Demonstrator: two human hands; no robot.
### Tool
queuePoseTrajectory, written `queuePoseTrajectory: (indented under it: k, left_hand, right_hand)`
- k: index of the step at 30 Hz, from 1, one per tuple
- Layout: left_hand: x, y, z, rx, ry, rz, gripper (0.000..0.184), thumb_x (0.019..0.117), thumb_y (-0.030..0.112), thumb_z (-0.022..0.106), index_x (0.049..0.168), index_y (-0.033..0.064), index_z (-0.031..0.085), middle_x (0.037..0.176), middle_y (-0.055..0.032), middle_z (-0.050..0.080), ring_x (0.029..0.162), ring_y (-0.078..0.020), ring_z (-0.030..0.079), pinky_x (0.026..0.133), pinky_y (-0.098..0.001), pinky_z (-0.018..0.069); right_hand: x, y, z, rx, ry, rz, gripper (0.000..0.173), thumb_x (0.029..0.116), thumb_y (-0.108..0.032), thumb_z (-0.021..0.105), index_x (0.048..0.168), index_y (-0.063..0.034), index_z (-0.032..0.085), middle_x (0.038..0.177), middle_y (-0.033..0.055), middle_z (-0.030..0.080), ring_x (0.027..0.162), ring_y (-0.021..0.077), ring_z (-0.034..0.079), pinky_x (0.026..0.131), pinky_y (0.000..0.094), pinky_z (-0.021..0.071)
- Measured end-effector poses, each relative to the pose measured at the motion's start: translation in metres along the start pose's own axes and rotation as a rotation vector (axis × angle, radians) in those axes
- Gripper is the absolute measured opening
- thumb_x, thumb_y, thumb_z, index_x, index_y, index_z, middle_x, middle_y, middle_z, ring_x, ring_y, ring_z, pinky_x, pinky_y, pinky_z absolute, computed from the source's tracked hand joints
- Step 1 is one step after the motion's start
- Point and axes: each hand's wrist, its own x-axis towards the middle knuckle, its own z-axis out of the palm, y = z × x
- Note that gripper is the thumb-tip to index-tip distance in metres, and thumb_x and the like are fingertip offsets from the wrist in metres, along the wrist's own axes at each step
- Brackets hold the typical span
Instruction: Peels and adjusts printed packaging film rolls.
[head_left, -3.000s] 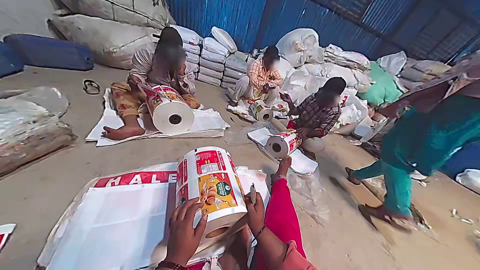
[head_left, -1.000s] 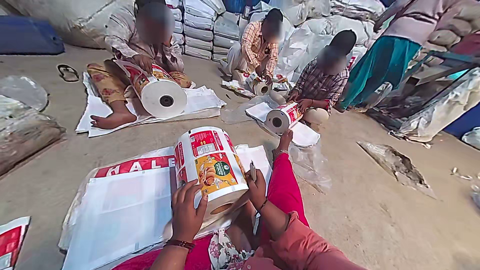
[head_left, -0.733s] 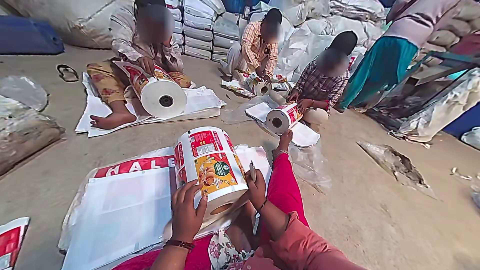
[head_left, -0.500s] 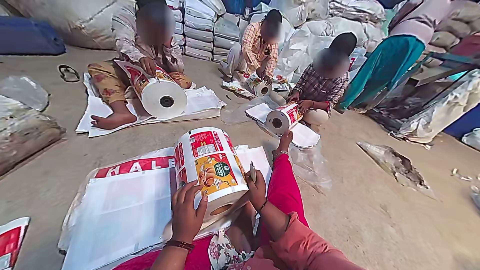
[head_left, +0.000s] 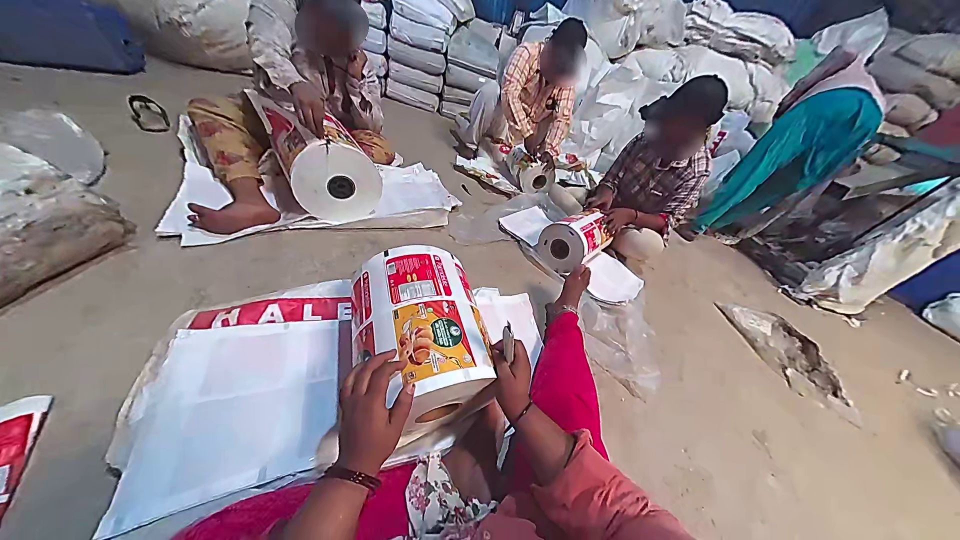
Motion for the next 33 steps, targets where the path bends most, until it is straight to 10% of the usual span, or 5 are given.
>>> queuePoseTrajectory:
  k: [33]
  left_hand:
    - [0.0007, 0.0018, 0.0035, -0.034, 0.036, -0.023, 0.047, 0.0990, 0.046, 0.045, 0.119, 0.0123, 0.072, 0.137, -0.0103, 0.065, 0.130, -0.0389, 0.056, 0.109, -0.0625, 0.0405]
  right_hand:
    - [0.0000, -0.0038, 0.0016, 0.080, 0.050, -0.020, 0.019, 0.0895, -0.011, 0.056, 0.101, -0.0002, 0.067, 0.092, 0.0079, 0.067, 0.089, 0.0132, 0.065, 0.082, 0.0313, 0.0546]
